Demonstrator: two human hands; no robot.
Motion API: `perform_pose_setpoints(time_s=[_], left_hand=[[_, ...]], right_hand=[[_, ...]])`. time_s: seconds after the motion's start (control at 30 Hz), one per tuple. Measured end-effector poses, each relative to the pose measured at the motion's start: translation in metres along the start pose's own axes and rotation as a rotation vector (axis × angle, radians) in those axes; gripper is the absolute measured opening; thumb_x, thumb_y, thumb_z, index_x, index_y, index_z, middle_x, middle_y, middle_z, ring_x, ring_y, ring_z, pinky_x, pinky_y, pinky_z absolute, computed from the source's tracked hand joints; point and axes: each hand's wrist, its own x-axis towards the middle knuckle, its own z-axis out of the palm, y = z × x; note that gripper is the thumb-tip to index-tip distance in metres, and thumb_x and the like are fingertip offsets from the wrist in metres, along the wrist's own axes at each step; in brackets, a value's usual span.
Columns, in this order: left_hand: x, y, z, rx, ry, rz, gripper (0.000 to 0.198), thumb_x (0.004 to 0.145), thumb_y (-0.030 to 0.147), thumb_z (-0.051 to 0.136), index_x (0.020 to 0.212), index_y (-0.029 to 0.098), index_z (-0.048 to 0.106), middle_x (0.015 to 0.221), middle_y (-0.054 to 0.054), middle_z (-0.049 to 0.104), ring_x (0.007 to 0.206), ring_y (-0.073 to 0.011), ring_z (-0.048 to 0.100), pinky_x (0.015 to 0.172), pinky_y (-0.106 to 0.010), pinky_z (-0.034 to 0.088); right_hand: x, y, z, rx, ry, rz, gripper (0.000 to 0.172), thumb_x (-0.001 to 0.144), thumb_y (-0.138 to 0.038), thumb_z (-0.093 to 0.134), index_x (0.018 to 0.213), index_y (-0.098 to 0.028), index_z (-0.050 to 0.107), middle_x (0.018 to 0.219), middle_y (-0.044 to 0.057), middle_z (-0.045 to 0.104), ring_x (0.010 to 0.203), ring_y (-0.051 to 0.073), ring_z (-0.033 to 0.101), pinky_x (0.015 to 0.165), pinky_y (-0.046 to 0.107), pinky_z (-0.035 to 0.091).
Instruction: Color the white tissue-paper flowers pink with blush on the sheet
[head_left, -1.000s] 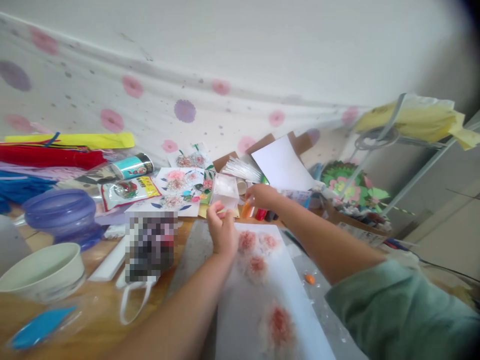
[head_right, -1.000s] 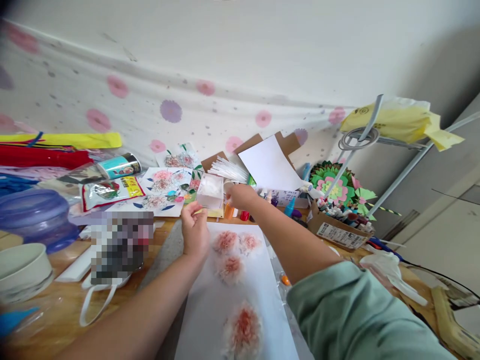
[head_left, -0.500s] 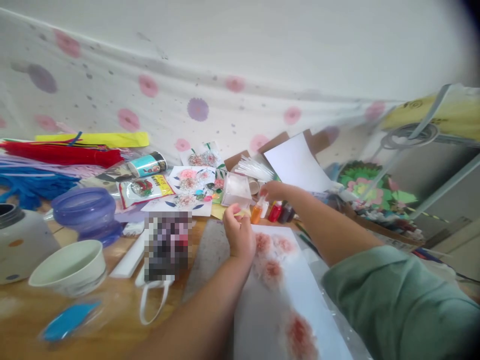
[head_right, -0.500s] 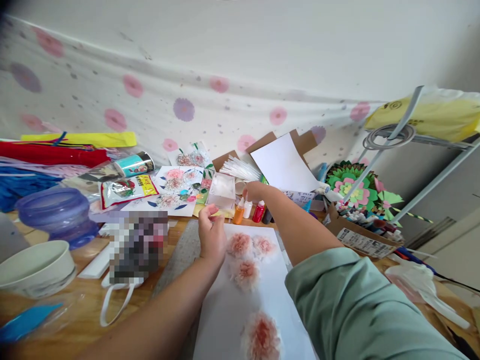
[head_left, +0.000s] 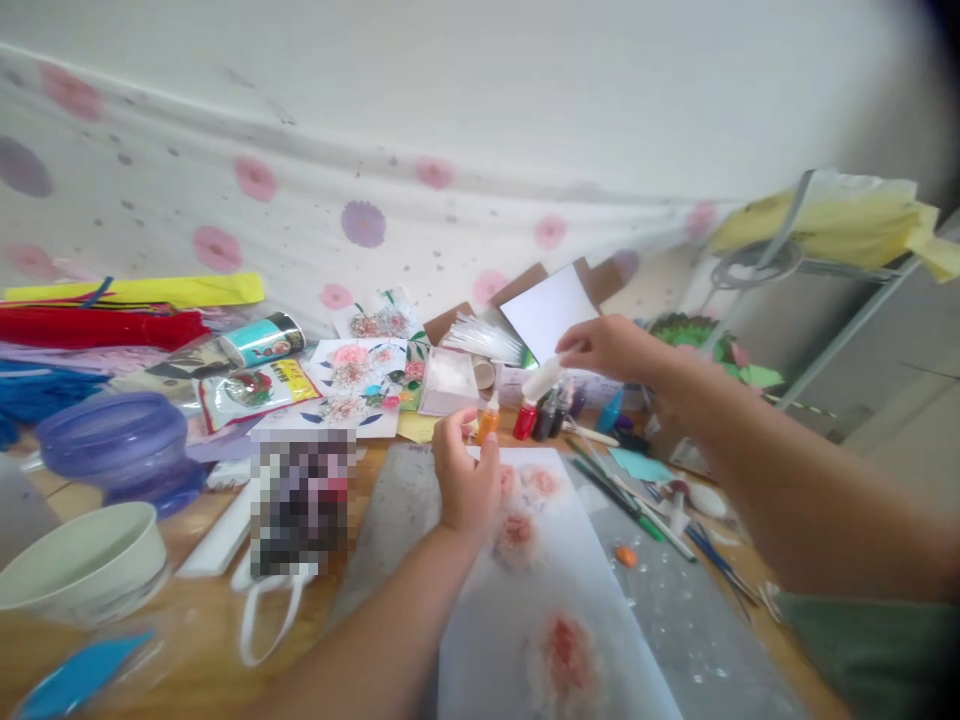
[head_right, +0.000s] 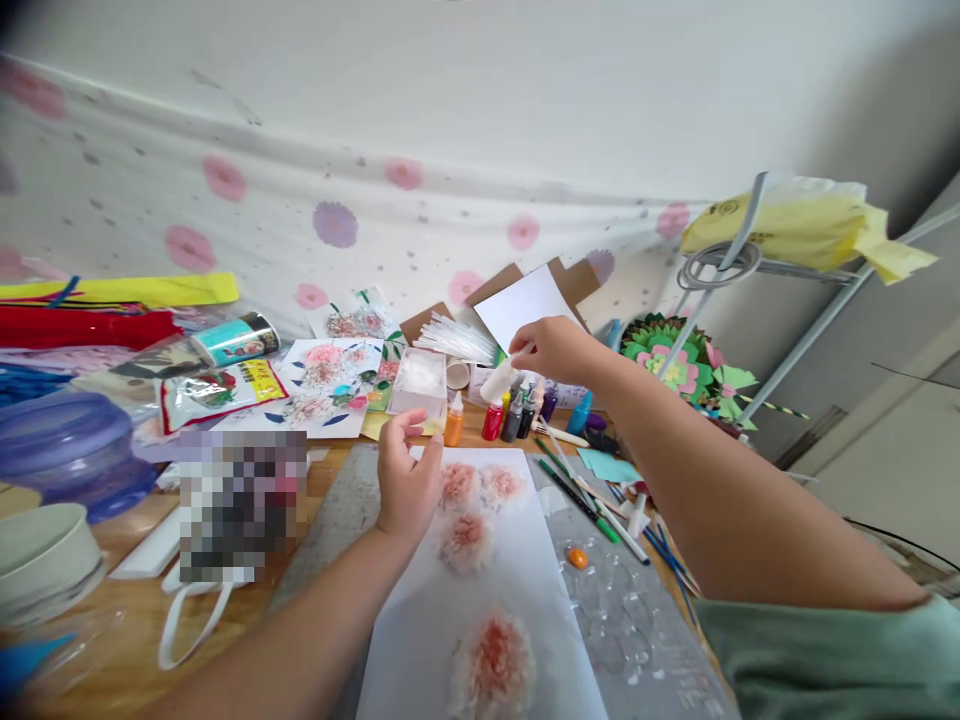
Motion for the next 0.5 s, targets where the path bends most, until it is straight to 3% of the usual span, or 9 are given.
perform_pose_setpoints(time_s=[0.07, 0.17, 0.33, 0.5], left_hand=[[-0.002, 0.004, 0.0, 0.004, -0.009, 0.026, 0.025, 0.078, 0.019, 0.057, 0.103, 0.022, 0.054, 0.105, -0.006, 0.058, 0.095, -0.0215, 0.053, 0.087, -0.039, 0.041], [-0.003, 0.008, 0.001, -0.022, -0.02, -0.047, 0.025, 0.079, 0.021, 0.056, 0.104, 0.022, 0.053, 0.107, -0.006, 0.058, 0.095, -0.0212, 0.053, 0.087, -0.039, 0.041], [-0.005, 0.01, 0.002, -0.053, -0.018, -0.119, 0.024, 0.078, 0.017, 0.055, 0.102, 0.022, 0.054, 0.107, -0.006, 0.058, 0.096, -0.0206, 0.053, 0.087, -0.038, 0.041], [-0.005, 0.011, 0.001, -0.049, -0.014, -0.144, 0.027, 0.076, 0.011, 0.052, 0.101, 0.021, 0.054, 0.105, -0.005, 0.058, 0.096, -0.0197, 0.052, 0.089, -0.037, 0.041]], right_hand=[[-0.011, 0.001, 0.0, 0.022, 0.007, -0.033, 0.021, 0.076, -0.027, 0.064, 0.094, -0.022, 0.074, 0.084, 0.001, 0.075, 0.078, 0.017, 0.066, 0.071, 0.024, 0.045], [-0.006, -0.005, 0.013, 0.008, -0.006, -0.039, 0.024, 0.076, -0.023, 0.062, 0.097, -0.024, 0.073, 0.091, 0.0, 0.075, 0.083, 0.016, 0.066, 0.073, 0.023, 0.045], [0.041, -0.022, 0.055, -0.021, -0.03, 0.021, 0.028, 0.079, -0.025, 0.06, 0.106, -0.025, 0.07, 0.104, 0.002, 0.072, 0.095, 0.02, 0.064, 0.077, 0.026, 0.046], [0.074, -0.032, 0.108, -0.029, -0.21, 0.004, 0.021, 0.081, -0.027, 0.065, 0.101, -0.02, 0.069, 0.103, 0.004, 0.071, 0.093, 0.019, 0.064, 0.08, 0.032, 0.049]])
